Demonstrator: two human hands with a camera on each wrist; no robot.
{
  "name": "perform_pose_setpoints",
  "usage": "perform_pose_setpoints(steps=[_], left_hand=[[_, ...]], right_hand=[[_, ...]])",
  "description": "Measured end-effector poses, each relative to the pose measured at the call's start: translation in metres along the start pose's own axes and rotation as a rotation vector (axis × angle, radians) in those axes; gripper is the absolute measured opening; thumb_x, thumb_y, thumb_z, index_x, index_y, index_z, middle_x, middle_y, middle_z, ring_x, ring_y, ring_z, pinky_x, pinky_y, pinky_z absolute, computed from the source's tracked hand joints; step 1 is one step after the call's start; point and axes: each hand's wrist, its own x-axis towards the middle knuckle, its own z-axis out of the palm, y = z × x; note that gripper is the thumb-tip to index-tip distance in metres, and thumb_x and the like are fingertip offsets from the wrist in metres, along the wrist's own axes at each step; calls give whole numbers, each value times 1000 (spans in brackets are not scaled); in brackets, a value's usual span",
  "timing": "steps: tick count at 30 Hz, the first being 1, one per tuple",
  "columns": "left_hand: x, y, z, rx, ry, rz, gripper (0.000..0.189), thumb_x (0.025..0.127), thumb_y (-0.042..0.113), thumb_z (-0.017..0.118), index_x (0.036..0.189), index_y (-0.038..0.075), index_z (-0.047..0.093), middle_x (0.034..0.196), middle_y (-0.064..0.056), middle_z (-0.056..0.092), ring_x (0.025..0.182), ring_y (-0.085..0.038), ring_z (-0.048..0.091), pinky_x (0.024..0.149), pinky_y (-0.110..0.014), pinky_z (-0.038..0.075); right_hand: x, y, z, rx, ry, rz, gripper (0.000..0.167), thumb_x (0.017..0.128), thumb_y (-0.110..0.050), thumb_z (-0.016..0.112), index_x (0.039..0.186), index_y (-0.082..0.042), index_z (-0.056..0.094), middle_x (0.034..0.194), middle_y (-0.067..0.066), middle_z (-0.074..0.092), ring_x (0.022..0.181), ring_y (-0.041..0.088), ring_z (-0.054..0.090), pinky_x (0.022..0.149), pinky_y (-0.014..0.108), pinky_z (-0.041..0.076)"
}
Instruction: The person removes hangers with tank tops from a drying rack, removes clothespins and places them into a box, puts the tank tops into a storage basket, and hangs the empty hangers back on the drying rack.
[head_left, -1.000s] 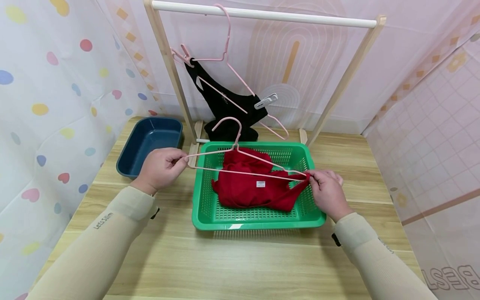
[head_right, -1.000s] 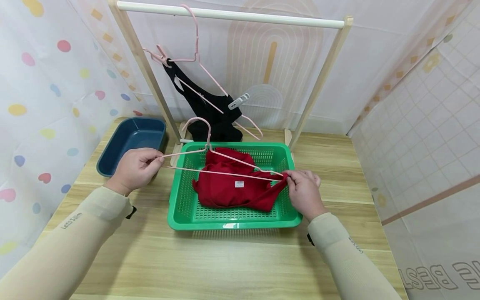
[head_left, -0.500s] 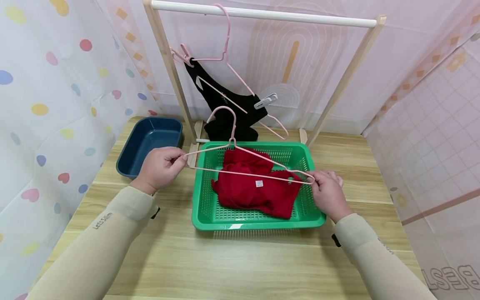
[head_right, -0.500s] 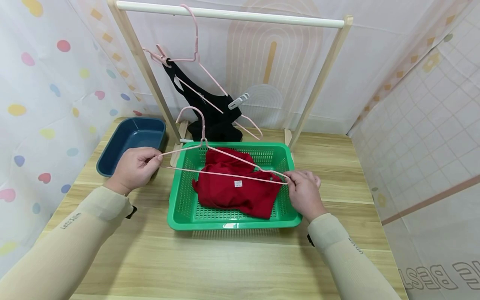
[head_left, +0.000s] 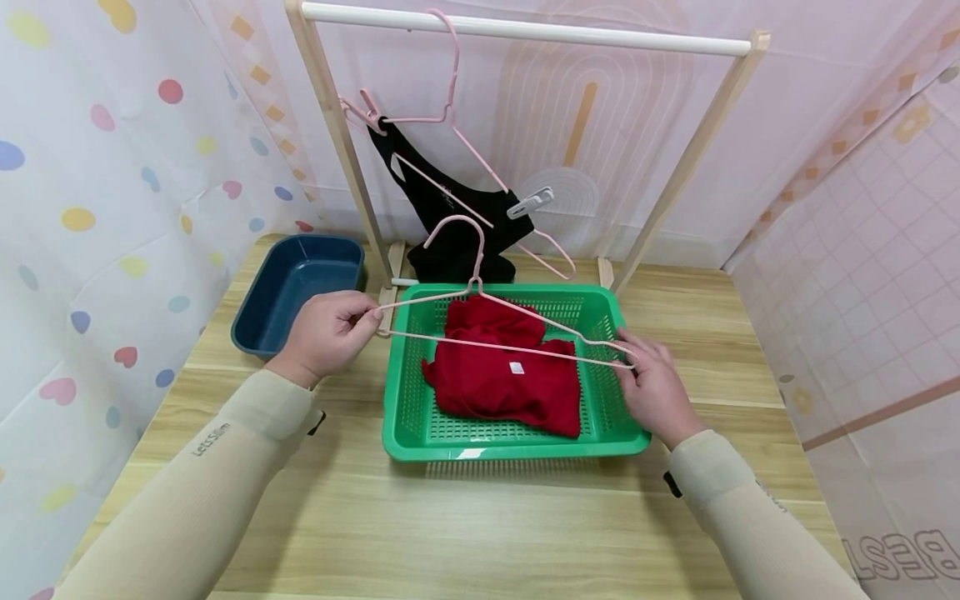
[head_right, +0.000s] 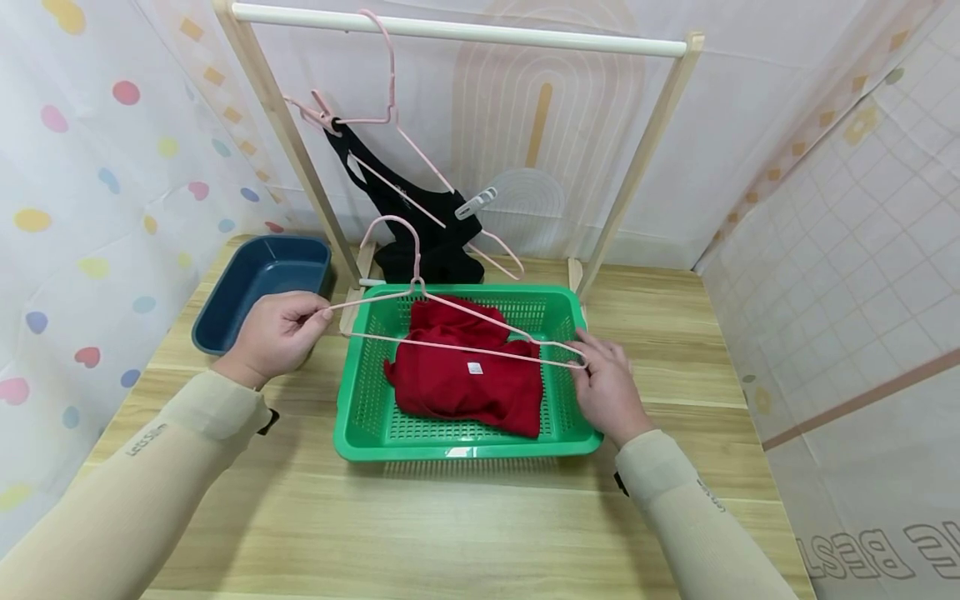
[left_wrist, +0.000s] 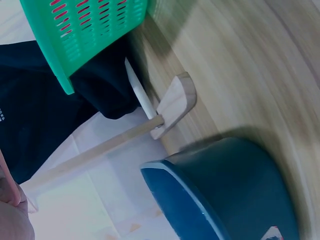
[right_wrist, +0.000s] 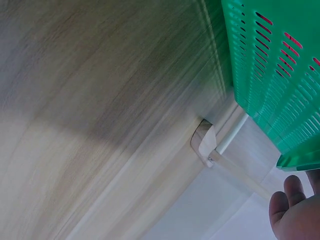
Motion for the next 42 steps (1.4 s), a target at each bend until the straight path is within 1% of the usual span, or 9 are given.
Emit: perform_pose_setpoints(steps=[4, 8, 14, 20, 23, 27, 33, 37, 42], left_hand=[[4, 5, 1, 2, -1, 1, 23, 96, 12, 63, 76, 15, 74, 70, 2, 62, 61, -9, 45, 55, -28, 36], [9, 9, 1, 4, -13, -8, 24, 98, 13, 64, 76, 15, 74, 71, 1, 63, 62, -10, 47, 55, -29, 37], [16, 14, 1, 7, -29, -2, 25, 100, 15, 62, 77, 13, 73, 73, 0, 65, 63, -11, 48, 56, -30, 39], [25, 20, 1, -1, -32, 20, 27, 101, 15, 60, 77, 11, 72, 70, 1, 61, 62, -10, 49, 56, -31, 39], [31, 24, 1, -7, -33, 25, 27, 102, 16, 60, 79, 12, 74, 69, 1, 62, 63, -10, 51, 56, -31, 41], [41, 33, 0, -31, -44, 36, 28, 103, 17, 60, 80, 13, 74, 68, 1, 62, 62, -11, 53, 57, -31, 42], [59, 47, -3, -56, -67, 61, 25, 103, 17, 60, 82, 14, 74, 67, 1, 59, 62, -12, 52, 58, -32, 42], [74, 58, -5, -59, -84, 77, 27, 105, 18, 59, 82, 14, 74, 68, 1, 58, 61, -13, 50, 57, -32, 41], [96, 75, -9, -60, -115, 90, 31, 107, 22, 57, 80, 15, 69, 69, 0, 56, 63, -15, 50, 59, -32, 41]], right_hand=[[0, 0, 0, -14, -19, 4, 37, 105, -8, 62, 141, -4, 65, 164, 25, 42, 142, 52, 42, 115, 69, 37], [1, 0, 0, -9, -36, 9, 42, 105, -9, 62, 147, -6, 60, 164, 25, 41, 144, 54, 39, 117, 69, 34], [2, 1, 2, -17, -74, -1, 52, 104, -10, 63, 154, -2, 51, 164, 25, 41, 153, 50, 33, 125, 63, 22], [1, 0, 1, -36, -107, 5, 59, 105, -13, 63, 157, 4, 43, 166, 28, 36, 154, 50, 27, 124, 65, 23], [1, -1, 1, -44, -138, 45, 63, 106, -17, 61, 160, 5, 36, 169, 27, 29, 154, 53, 23, 124, 66, 21], [2, -2, 2, -54, -180, 89, 68, 108, -21, 58, 164, 3, 28, 174, 24, 18, 154, 55, 19, 125, 68, 19], [2, -1, 2, -77, -207, 102, 71, 109, -24, 57, 166, 0, 23, 175, 24, 16, 158, 51, 14, 127, 66, 17], [3, -1, 1, -71, -227, 129, 74, 109, -25, 56, 168, -2, 18, 176, 22, 11, 157, 52, 13, 126, 68, 18], [3, -2, 1, -59, -239, 154, 74, 109, -26, 56, 167, -1, 18, 177, 19, 9, 157, 52, 13, 125, 71, 20]])
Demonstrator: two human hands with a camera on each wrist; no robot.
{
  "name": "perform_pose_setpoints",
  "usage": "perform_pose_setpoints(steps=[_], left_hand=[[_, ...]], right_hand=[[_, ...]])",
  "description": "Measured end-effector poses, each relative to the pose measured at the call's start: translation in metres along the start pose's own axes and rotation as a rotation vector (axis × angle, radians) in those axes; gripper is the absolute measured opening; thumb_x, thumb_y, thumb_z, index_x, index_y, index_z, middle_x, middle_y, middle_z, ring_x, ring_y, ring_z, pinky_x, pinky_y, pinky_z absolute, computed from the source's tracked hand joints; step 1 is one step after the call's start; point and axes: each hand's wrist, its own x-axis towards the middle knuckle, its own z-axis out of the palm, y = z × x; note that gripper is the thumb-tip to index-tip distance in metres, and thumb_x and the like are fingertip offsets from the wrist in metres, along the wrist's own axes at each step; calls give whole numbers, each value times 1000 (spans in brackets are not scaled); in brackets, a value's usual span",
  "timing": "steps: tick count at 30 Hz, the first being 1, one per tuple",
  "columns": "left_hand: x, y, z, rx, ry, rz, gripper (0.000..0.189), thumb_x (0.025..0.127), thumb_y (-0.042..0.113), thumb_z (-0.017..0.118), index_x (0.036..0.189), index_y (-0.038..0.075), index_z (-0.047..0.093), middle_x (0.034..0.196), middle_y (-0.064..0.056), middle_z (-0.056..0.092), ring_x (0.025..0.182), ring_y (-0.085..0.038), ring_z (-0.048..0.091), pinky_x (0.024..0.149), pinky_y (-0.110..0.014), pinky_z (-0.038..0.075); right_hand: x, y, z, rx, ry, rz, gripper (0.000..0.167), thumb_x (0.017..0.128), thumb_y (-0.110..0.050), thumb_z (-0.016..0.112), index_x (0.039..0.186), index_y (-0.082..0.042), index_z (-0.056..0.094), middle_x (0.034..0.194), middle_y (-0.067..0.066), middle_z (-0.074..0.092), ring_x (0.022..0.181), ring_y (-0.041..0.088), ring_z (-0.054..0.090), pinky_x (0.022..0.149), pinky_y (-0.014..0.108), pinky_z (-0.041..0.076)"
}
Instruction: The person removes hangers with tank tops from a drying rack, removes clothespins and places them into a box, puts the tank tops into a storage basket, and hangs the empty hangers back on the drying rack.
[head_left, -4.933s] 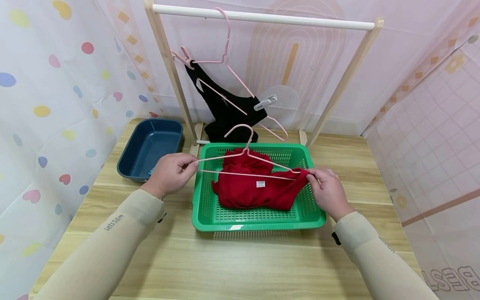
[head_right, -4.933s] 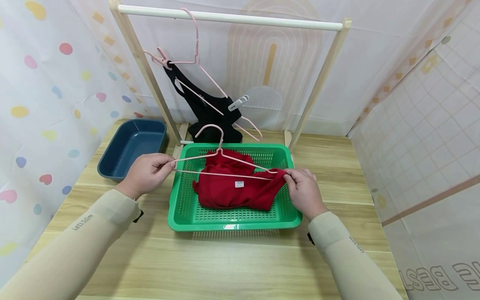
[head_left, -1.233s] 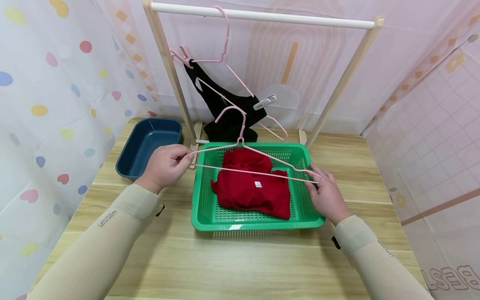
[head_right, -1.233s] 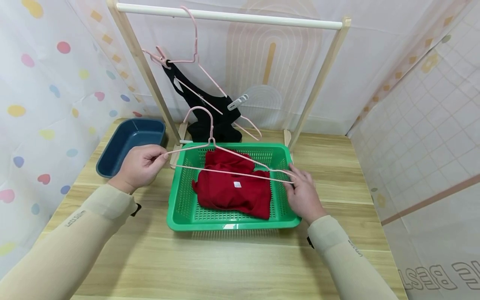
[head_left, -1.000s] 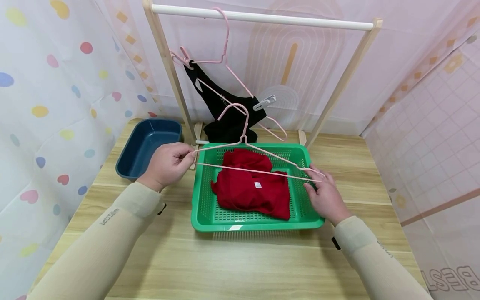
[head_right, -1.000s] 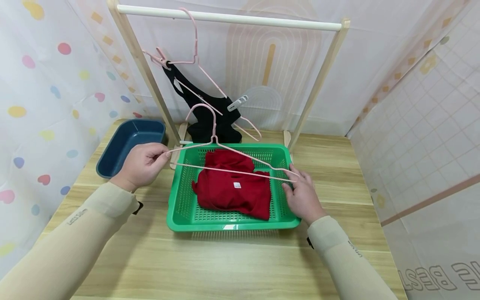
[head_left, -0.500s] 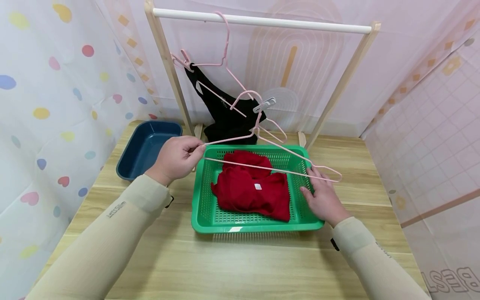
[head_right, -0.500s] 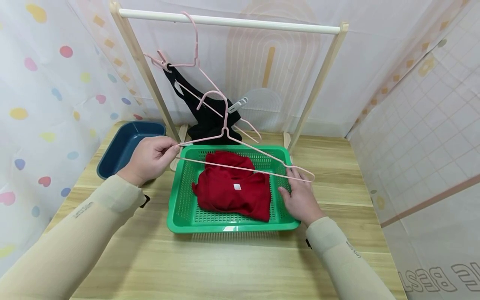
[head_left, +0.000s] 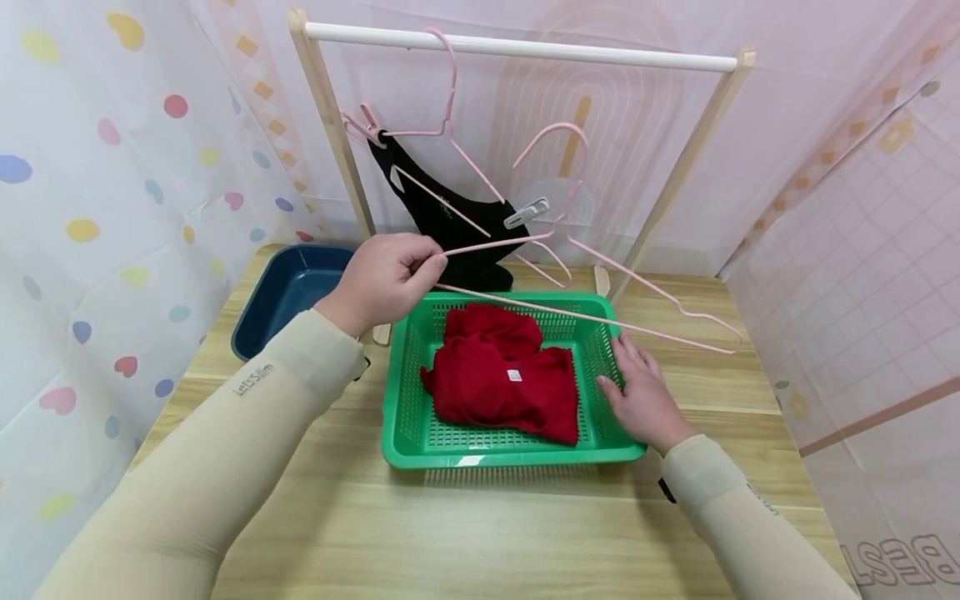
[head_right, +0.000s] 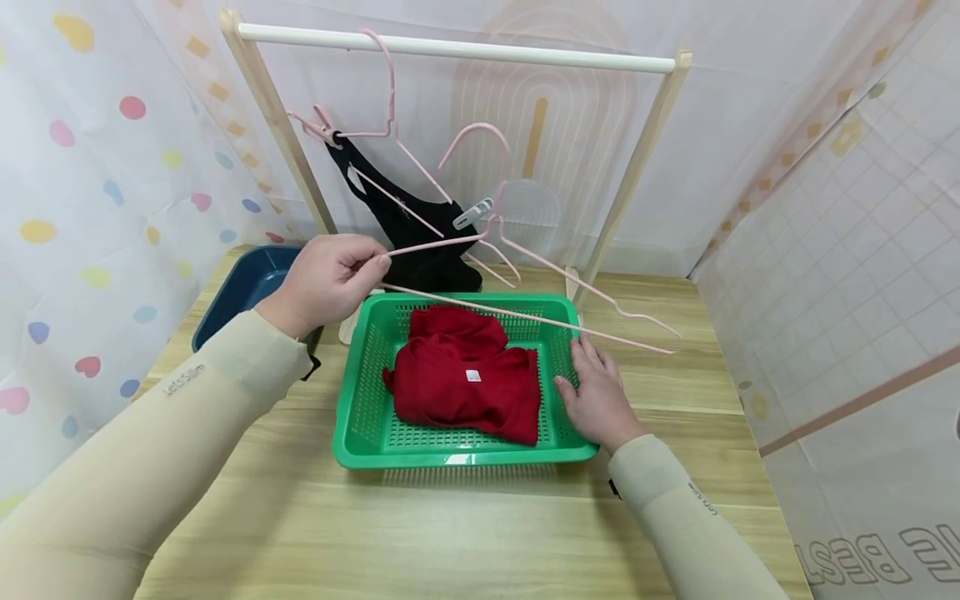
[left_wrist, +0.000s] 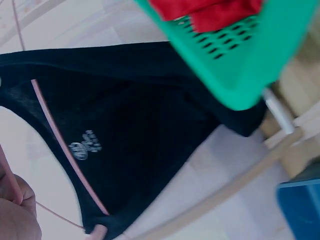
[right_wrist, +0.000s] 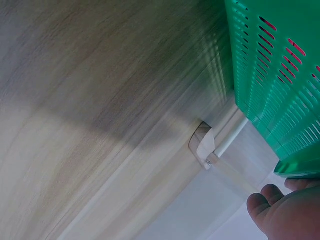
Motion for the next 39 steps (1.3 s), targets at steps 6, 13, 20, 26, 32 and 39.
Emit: perform_pose_setpoints(steps=[6, 13, 20, 26, 32, 39], left_hand=[[33, 14, -9, 9, -26, 3, 33, 108, 27, 53, 84, 13, 71, 72, -3, 58, 67, -17, 51, 62, -33, 41], [68, 28, -17, 28, -16, 26, 34, 109, 27, 50, 89, 10, 72, 76, -6, 58, 73, -20, 52, 69, -33, 41], [95, 38, -24, 22, -51, 7, 37, 111, 28, 44, 88, 10, 68, 74, -6, 53, 73, -20, 49, 67, -32, 38], [114, 46, -28, 6, -87, 18, 38, 112, 30, 43, 85, 10, 61, 76, -6, 49, 73, -20, 48, 67, -31, 37], [131, 56, -30, 10, -101, 17, 38, 113, 32, 43, 84, 11, 57, 79, -5, 46, 75, -19, 46, 70, -28, 36], [143, 67, -29, 45, -117, 20, 39, 113, 34, 42, 83, 12, 53, 82, -4, 45, 77, -19, 45, 71, -28, 34]], right_hand=[[-1, -2, 1, 8, 9, 3, 74, 109, -27, 55, 167, -1, 17, 177, 20, 9, 158, 51, 12, 125, 71, 20], [0, -2, 3, 12, 0, -2, 74, 110, -27, 54, 168, -3, 15, 177, 19, 8, 158, 50, 12, 124, 71, 21], [-1, -5, 4, 24, -3, 9, 74, 110, -28, 54, 168, -3, 16, 178, 17, 7, 159, 49, 11, 125, 70, 20], [-1, -6, 4, 15, 0, 5, 73, 110, -27, 54, 168, -2, 16, 177, 18, 8, 158, 49, 13, 125, 70, 21], [-1, -6, 6, 10, -5, 14, 73, 110, -28, 54, 168, -3, 16, 177, 18, 7, 158, 50, 12, 126, 69, 20], [-1, -6, 8, 7, 8, 7, 73, 110, -29, 54, 168, -2, 17, 177, 17, 8, 158, 50, 12, 126, 68, 20]])
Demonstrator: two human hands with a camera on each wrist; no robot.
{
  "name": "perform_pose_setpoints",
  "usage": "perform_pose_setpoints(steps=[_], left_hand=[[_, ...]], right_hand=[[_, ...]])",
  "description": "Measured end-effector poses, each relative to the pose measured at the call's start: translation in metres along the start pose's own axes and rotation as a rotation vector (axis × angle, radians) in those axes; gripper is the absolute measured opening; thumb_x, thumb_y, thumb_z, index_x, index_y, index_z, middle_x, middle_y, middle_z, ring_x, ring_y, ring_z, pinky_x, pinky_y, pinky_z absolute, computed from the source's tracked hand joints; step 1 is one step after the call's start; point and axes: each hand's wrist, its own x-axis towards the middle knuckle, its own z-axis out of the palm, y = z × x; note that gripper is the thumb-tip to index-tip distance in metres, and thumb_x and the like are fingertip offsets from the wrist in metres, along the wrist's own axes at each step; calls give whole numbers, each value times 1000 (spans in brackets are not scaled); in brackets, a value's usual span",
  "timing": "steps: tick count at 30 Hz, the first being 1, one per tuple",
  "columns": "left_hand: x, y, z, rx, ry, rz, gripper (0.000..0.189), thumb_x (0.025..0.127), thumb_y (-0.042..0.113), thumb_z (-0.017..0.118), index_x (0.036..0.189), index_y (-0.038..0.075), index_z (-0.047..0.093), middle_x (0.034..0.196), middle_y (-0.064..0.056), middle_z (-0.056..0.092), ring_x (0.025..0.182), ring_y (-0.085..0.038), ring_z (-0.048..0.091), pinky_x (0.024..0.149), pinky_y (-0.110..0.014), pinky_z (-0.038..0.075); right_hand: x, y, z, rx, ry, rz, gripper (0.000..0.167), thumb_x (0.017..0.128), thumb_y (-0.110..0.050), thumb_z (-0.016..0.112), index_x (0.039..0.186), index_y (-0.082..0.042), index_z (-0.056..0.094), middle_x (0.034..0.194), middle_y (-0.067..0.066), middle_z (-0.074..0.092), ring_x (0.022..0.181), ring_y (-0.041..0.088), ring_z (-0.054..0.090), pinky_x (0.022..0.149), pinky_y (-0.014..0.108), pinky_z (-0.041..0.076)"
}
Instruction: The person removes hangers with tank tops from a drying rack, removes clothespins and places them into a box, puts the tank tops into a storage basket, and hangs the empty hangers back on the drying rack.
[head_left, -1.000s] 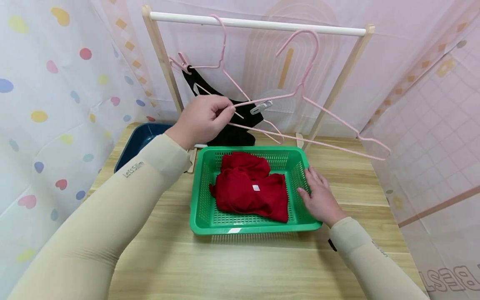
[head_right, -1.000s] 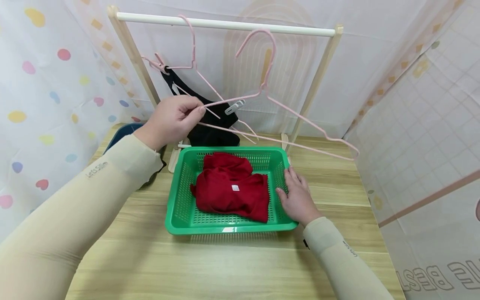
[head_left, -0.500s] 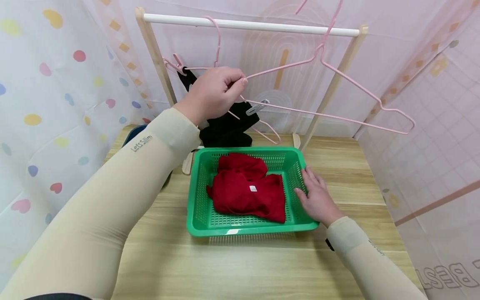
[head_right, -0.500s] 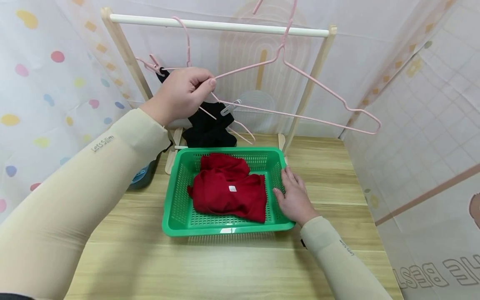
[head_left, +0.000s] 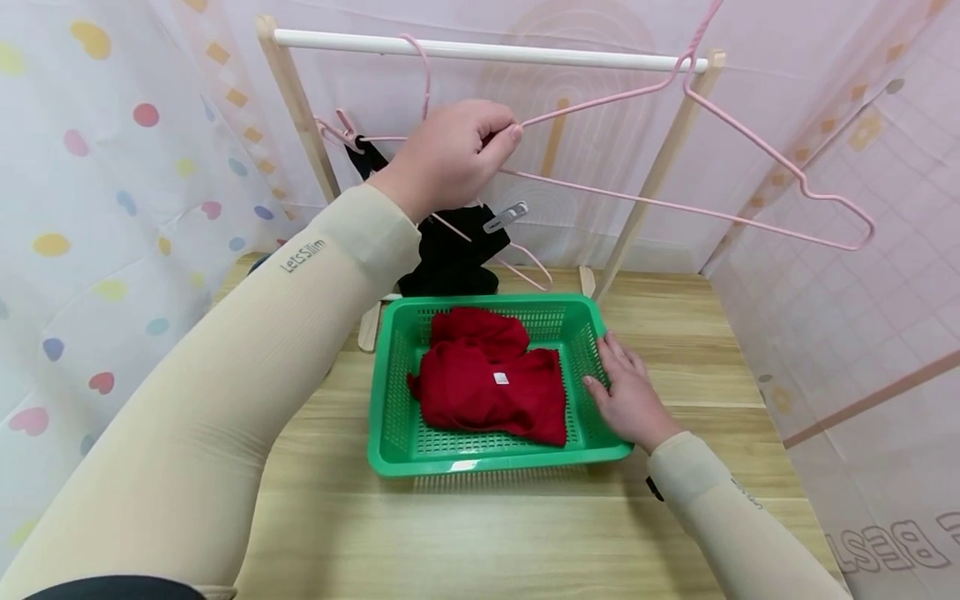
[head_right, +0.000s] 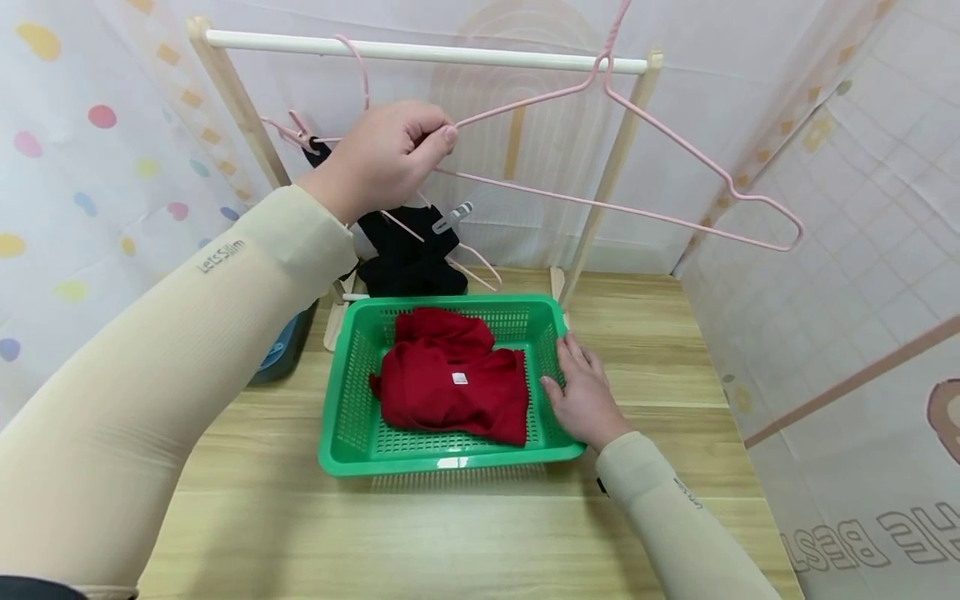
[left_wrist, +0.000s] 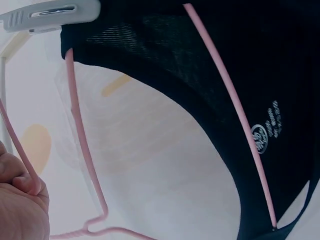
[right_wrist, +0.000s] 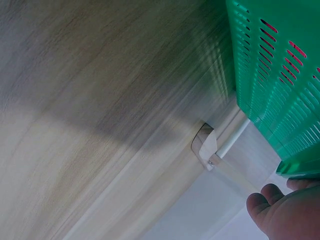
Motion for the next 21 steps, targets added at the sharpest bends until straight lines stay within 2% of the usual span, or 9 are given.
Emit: perform_pose_setpoints(steps=[7, 16, 21], left_hand=[[14, 2, 5, 72, -43, -13, 41, 114, 36, 38, 82, 12, 50, 82, -4, 45, 77, -20, 45, 72, -29, 35], [28, 5, 8, 76, -93, -35, 41, 115, 35, 36, 82, 12, 45, 82, -6, 44, 76, -20, 44, 71, -28, 35], [33, 3, 11, 65, -133, -71, 40, 115, 35, 36, 82, 12, 45, 81, -6, 44, 75, -20, 43, 69, -28, 35]], right_hand=[[-1, -3, 3, 5, 1, 1, 73, 110, -30, 54, 168, -3, 17, 178, 16, 7, 159, 47, 13, 126, 68, 21], [-2, -8, 4, 4, 3, 1, 73, 110, -29, 54, 167, -2, 18, 178, 16, 7, 159, 47, 13, 127, 67, 21], [-2, -9, 5, 1, 2, 1, 73, 110, -29, 55, 168, -4, 17, 178, 15, 7, 159, 47, 14, 126, 67, 22]])
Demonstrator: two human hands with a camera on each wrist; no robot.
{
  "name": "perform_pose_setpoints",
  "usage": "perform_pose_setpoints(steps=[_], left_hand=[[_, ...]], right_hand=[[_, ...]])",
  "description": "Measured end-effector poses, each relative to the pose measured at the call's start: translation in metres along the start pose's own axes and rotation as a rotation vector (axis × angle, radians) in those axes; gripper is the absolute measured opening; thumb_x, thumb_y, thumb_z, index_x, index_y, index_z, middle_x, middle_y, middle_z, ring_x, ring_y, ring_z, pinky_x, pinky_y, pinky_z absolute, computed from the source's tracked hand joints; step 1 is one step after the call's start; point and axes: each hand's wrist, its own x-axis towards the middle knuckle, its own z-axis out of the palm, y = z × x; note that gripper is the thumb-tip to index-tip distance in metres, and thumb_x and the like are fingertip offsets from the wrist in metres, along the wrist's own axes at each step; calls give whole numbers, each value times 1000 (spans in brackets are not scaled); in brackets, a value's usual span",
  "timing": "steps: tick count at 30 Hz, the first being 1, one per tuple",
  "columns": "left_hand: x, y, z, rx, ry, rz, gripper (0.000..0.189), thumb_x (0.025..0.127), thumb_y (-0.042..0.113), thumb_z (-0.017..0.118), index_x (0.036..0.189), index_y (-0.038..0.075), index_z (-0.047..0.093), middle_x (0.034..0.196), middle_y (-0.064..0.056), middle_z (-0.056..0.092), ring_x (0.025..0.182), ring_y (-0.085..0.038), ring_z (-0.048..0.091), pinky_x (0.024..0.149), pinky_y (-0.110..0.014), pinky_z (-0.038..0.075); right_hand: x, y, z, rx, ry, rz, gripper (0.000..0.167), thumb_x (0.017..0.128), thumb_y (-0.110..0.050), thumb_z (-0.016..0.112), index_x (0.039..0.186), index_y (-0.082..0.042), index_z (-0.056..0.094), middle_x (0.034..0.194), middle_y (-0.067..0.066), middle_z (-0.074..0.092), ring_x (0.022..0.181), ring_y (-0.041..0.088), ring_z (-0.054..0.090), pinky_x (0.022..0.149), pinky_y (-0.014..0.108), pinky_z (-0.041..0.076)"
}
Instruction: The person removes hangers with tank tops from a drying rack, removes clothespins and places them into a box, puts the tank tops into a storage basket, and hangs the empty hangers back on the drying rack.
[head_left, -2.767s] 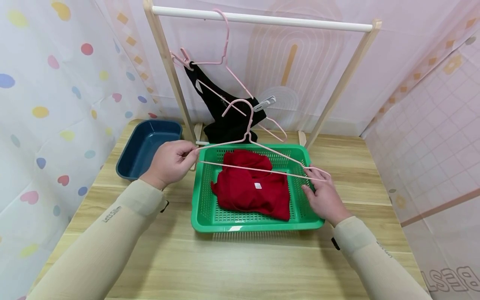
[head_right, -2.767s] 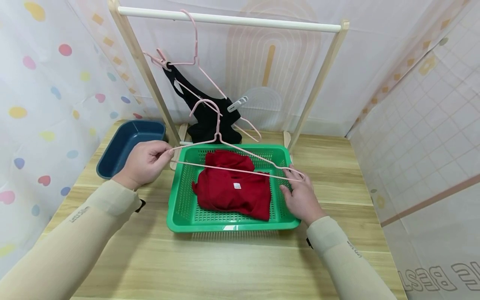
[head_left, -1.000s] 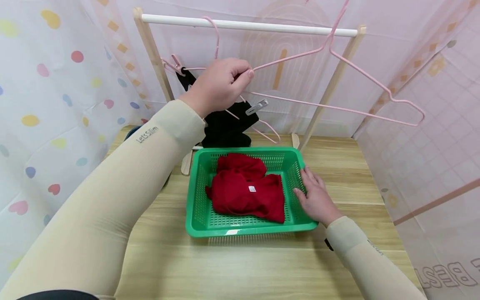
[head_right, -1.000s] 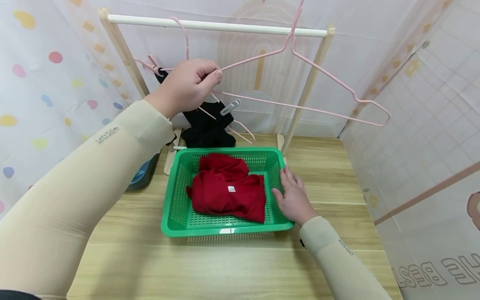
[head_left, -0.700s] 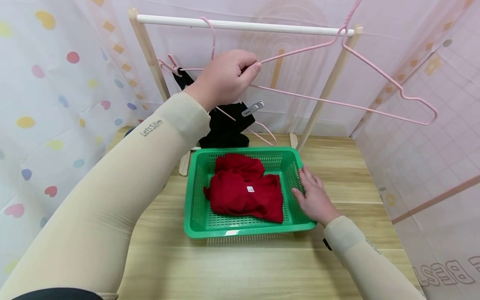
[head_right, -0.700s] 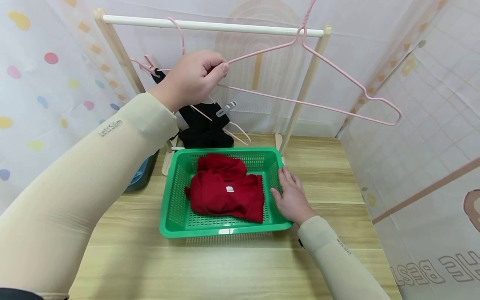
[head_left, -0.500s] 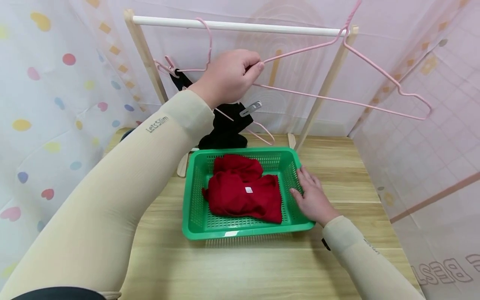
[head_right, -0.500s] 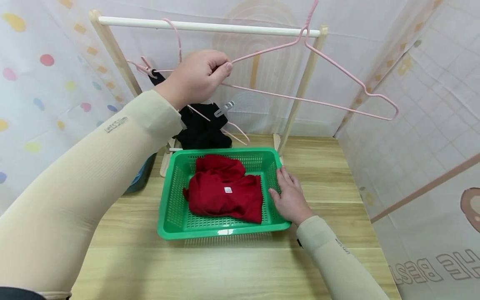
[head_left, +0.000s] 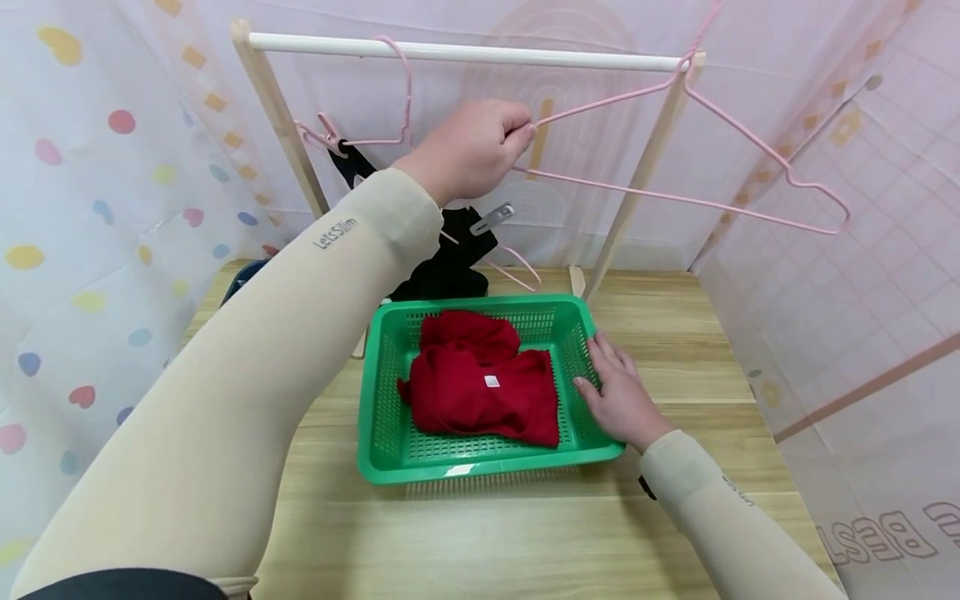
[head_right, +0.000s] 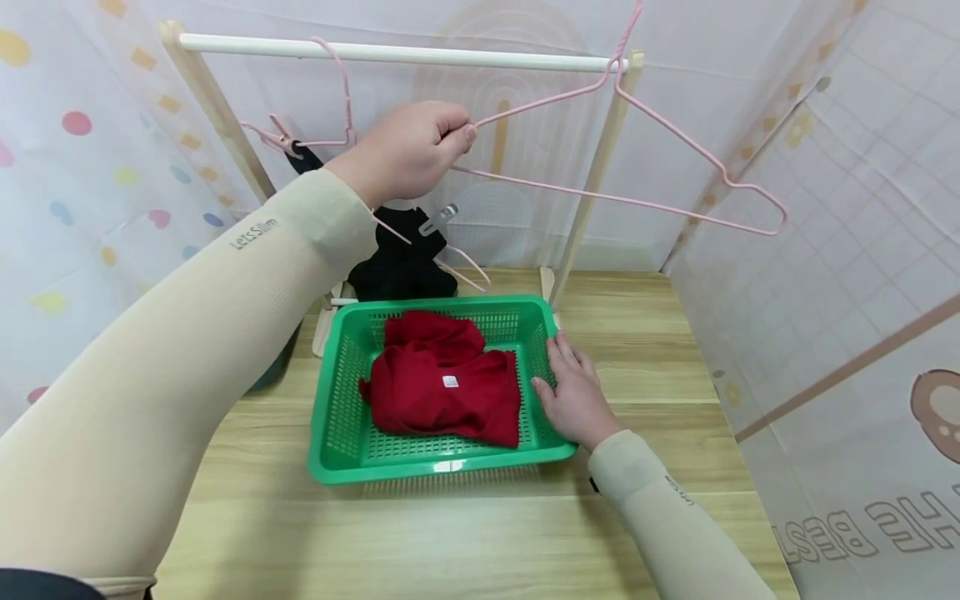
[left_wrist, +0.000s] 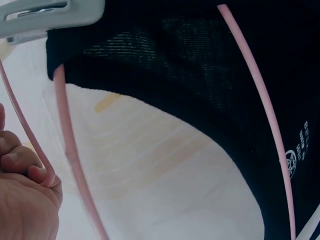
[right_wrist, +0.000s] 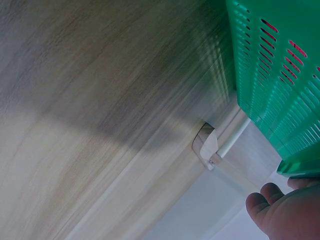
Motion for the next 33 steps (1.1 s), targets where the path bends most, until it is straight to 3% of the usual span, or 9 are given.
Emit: perform_pose_setpoints(steps=[13, 33], left_hand=[[8, -7, 4, 11, -111, -86, 37, 116, 36, 31, 90, 14, 46, 88, -5, 45, 80, -21, 45, 72, -30, 38], [13, -10, 8, 37, -194, -111, 37, 116, 35, 29, 105, 10, 54, 95, -7, 47, 89, -23, 47, 82, -34, 40]], right_hand=[[0, -2, 0, 8, -2, 3, 76, 109, -32, 56, 168, -5, 17, 178, 13, 7, 160, 45, 14, 126, 67, 24], [-4, -1, -1, 9, 2, 0, 75, 109, -30, 56, 168, -5, 18, 178, 13, 7, 159, 47, 14, 125, 68, 24]])
